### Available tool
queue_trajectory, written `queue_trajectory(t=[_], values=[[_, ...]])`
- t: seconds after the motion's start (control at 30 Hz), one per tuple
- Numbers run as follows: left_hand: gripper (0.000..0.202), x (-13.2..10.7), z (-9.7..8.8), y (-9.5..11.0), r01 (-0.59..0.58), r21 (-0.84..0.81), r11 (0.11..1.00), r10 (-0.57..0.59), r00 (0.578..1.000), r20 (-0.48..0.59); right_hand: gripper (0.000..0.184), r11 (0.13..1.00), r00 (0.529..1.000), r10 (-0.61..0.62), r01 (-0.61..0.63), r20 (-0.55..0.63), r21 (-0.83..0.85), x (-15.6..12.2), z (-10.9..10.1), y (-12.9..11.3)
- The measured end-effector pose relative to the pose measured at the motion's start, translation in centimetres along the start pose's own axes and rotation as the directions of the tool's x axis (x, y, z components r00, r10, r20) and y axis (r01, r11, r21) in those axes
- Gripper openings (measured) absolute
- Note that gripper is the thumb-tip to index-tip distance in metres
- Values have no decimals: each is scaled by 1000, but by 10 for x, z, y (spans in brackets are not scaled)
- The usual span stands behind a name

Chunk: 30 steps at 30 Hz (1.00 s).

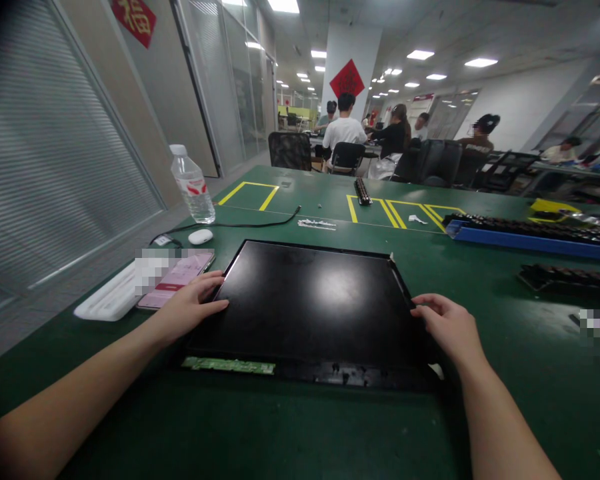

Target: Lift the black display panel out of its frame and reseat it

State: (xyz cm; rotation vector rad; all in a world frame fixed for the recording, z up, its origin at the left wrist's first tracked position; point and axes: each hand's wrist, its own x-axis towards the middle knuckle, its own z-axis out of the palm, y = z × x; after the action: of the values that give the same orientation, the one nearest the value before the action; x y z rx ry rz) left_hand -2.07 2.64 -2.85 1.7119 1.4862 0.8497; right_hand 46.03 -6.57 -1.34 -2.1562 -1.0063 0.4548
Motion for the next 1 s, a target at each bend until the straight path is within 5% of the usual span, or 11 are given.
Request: queue_trajectory(t=[1.0], values=[[55, 2, -1, -7, -73, 211, 975, 67, 997, 36, 31, 999, 1000, 2, -2, 2, 40, 3, 0, 4]])
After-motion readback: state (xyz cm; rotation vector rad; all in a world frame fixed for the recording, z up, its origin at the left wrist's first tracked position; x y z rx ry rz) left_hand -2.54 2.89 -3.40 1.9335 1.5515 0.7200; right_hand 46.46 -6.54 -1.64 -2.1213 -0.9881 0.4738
